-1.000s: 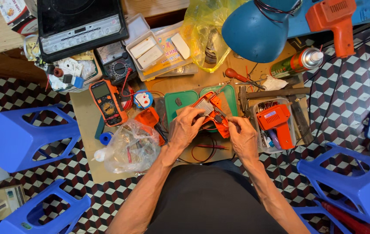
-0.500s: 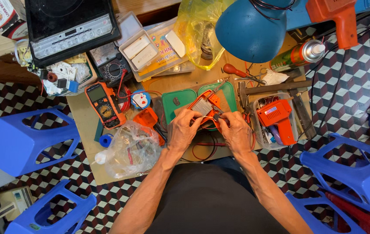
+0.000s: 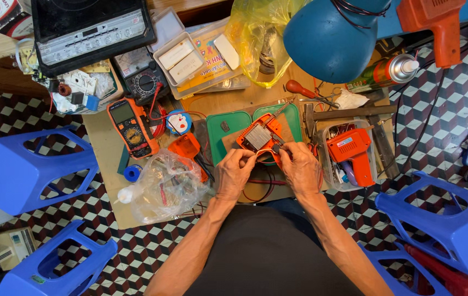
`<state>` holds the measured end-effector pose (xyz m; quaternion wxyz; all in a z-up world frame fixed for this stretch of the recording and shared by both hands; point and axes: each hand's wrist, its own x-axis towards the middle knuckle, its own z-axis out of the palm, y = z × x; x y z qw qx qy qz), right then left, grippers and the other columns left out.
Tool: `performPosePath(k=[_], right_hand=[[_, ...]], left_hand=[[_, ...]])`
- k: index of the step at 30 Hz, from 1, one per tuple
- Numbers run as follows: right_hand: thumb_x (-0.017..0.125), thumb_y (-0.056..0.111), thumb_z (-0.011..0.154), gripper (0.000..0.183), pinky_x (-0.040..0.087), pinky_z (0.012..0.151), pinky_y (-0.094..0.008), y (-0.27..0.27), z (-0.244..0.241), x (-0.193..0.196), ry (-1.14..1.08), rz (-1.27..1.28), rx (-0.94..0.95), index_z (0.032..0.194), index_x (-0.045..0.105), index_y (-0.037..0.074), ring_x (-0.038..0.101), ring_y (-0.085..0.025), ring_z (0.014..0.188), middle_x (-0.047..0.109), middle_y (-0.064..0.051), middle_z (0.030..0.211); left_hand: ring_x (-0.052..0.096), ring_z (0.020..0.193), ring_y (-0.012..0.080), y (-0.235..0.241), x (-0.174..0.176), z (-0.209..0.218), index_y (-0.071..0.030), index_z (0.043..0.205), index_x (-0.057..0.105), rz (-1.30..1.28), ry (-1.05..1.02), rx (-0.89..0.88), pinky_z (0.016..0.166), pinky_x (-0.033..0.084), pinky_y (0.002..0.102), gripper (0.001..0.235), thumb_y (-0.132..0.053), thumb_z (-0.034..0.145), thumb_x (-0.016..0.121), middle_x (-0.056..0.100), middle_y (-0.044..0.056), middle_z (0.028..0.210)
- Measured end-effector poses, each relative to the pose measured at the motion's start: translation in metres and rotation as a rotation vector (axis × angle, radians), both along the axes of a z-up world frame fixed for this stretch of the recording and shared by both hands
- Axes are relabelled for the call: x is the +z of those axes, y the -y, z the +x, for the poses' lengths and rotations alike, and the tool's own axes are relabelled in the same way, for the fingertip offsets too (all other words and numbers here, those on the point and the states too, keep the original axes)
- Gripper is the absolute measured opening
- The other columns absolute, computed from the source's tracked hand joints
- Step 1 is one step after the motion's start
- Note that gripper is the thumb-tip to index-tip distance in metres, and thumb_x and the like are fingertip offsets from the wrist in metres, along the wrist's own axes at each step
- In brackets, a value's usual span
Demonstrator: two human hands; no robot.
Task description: The person works at a cluttered workbench, handling wires and an orange handheld device. They connect wires to the device, use a multimeter to test connections, and retrieve a bag of spare wires from a wall hook to continue the repair.
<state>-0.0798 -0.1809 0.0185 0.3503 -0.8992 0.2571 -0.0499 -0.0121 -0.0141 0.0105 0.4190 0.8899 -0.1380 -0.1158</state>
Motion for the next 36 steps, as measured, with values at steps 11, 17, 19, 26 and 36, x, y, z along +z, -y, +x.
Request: performPosePath(k=[11,17,19,26,36], right_hand=[[0.070,0.016,0.094,0.012,0.055,0.071,-0.040,0.002,-0.001,-0.004,-0.031,-0.002,0.017,0.097,0.074,0.005,0.071,-0.026,0.079,0.072,-0.010,0.091],[0.069,0.015,0.095,0.013,0.056,0.072,-0.039,0.003,0.000,-0.006,-0.008,-0.012,0.036,0.097,0.074,0.004,0.071,-0.025,0.079,0.072,-0.010,0.092],[0.069,0.015,0.095,0.013,0.056,0.072,-0.040,0.003,0.000,-0.006,-0.004,-0.006,0.038,0.098,0.074,0.004,0.071,-0.026,0.079,0.072,-0.010,0.092],[0.065,0.014,0.098,0.015,0.056,0.073,-0.038,0.003,-0.015,0.001,0.018,0.047,-0.007,0.104,0.073,0.003,0.070,-0.025,0.079,0.072,-0.012,0.098],[0.064,0.014,0.099,0.018,0.054,0.069,-0.034,0.003,-0.032,0.009,-0.010,0.123,-0.120,0.109,0.071,0.001,0.065,-0.020,0.073,0.067,-0.012,0.094]], left_hand=[[0.061,0.060,0.0106,0.001,-0.005,-0.002,-0.008,0.088,0.074,0.001,-0.036,0.008,0.055,0.052,0.029,0.009,-0.016,0.087,0.079,0.068,0.000,0.079],[0.059,0.060,0.0112,0.002,0.000,0.000,-0.007,0.090,0.074,-0.011,-0.050,0.028,0.055,0.051,0.030,0.011,-0.017,0.087,0.079,0.067,0.001,0.081],[0.059,0.060,0.0110,0.001,0.002,0.001,-0.008,0.090,0.074,-0.001,-0.052,0.026,0.055,0.051,0.030,0.011,-0.017,0.088,0.079,0.066,0.001,0.081],[0.059,0.060,0.0121,0.000,0.003,-0.001,-0.008,0.096,0.074,-0.039,-0.019,0.023,0.055,0.051,0.030,0.012,-0.015,0.088,0.078,0.066,0.002,0.082],[0.062,0.061,0.0101,0.001,0.002,-0.001,-0.009,0.103,0.071,-0.065,-0.056,-0.016,0.055,0.051,0.030,0.017,-0.014,0.088,0.078,0.067,0.003,0.085]])
